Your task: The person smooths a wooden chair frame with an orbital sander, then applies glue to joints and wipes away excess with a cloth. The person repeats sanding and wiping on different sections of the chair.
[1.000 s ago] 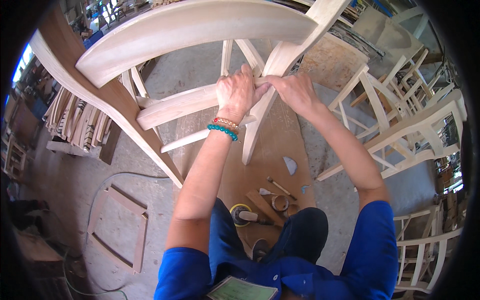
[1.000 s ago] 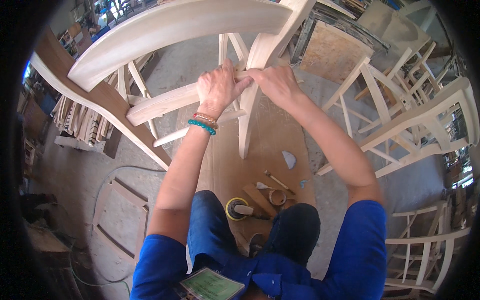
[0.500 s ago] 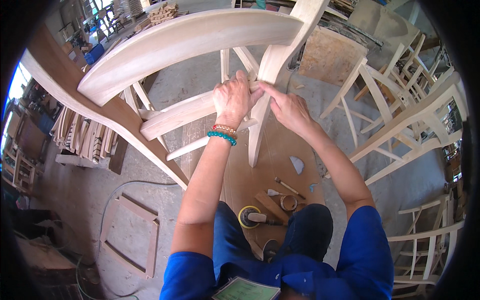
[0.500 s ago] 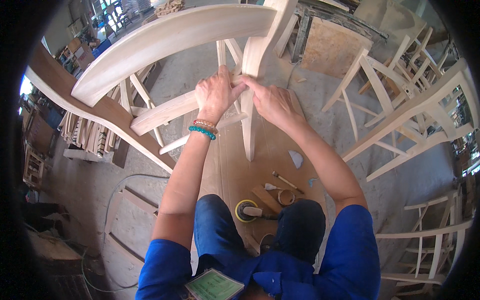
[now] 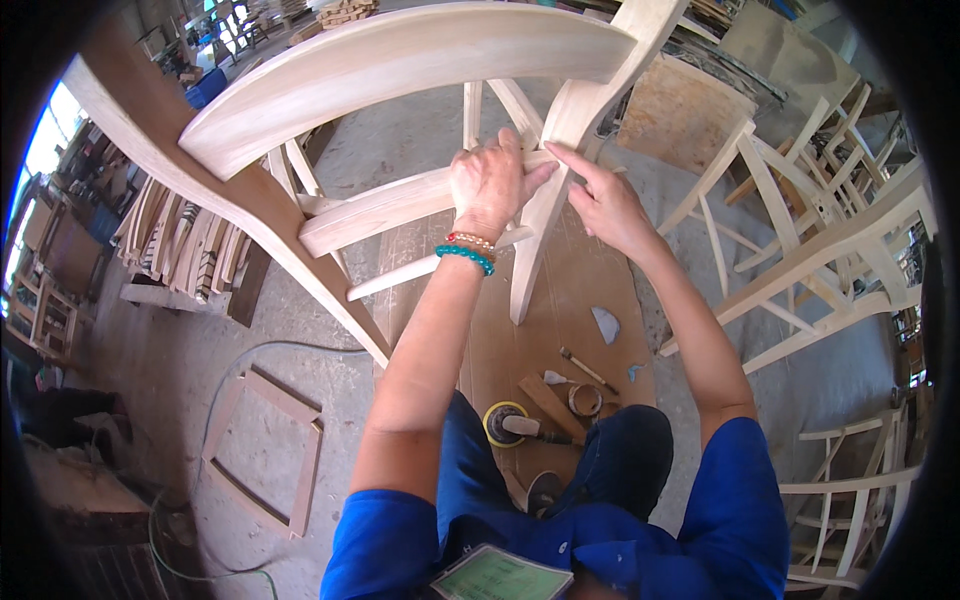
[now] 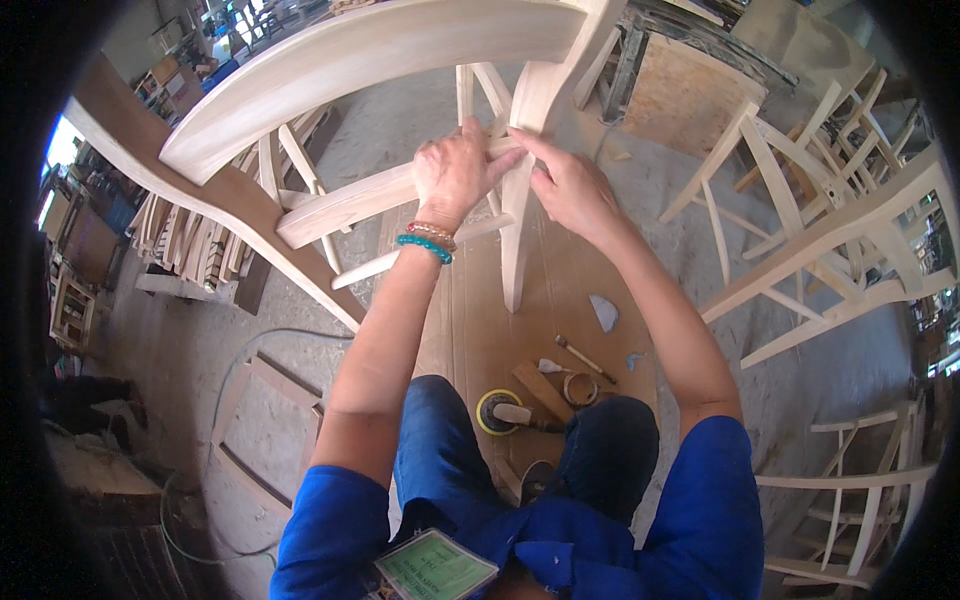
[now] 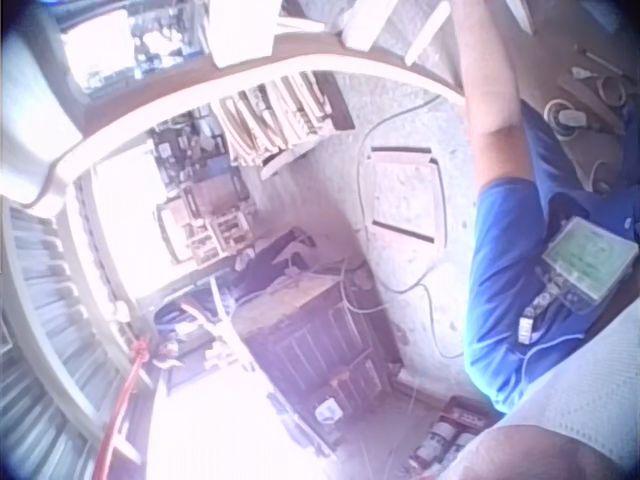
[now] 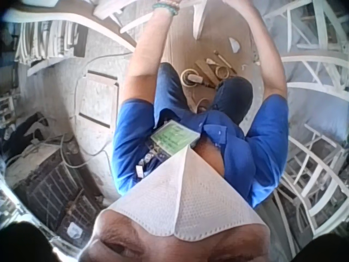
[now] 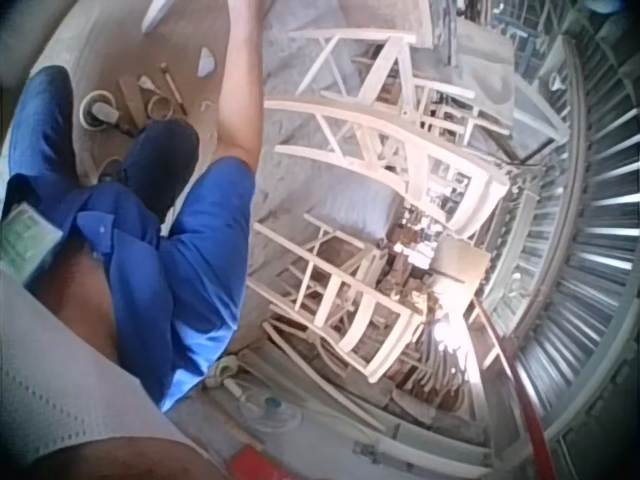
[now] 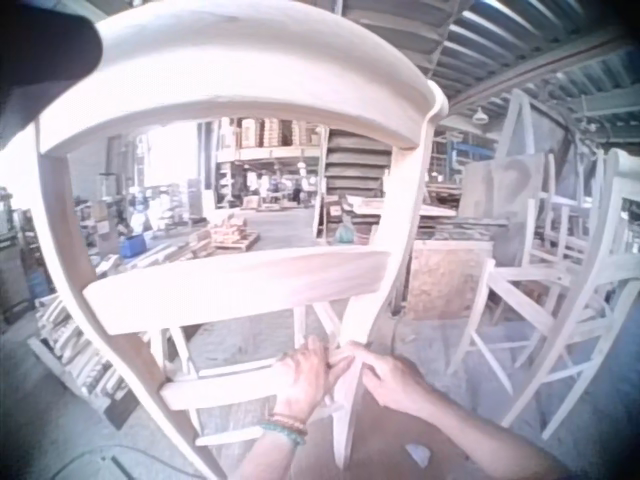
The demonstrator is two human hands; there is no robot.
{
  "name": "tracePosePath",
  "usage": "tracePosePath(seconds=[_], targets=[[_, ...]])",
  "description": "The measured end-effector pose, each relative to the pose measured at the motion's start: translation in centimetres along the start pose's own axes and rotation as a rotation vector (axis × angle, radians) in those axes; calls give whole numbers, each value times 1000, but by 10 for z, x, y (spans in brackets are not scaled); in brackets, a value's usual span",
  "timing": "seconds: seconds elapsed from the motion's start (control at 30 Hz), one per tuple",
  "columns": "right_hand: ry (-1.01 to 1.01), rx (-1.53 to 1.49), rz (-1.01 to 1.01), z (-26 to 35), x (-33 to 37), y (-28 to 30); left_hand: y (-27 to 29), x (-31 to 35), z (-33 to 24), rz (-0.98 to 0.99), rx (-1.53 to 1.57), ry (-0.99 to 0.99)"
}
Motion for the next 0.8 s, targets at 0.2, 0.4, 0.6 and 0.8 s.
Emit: tracePosePath(seconds=[0.2, 0.4, 0.6, 0.8], targets=[[735, -75, -345, 70, 6, -25, -13, 13, -6, -264, -42, -88], [814, 260, -273, 97, -5, -68, -29, 29, 1, -420, 59, -84], [823, 176, -167, 90, -9, -78, -37, 31, 5, -405, 59, -78], [803, 163, -318, 81, -10, -76, -41, 28, 1, -391, 65, -98]])
Point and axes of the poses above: each hand's wrist, its own x-axis away from the middle knuckle, its own y-axis out of the back of the hand, z = x × y, the point moved 3 cm from there along -x, towards the middle knuckle, and after that the axes turned 6 degrees about -z, right-handed, at the moved point
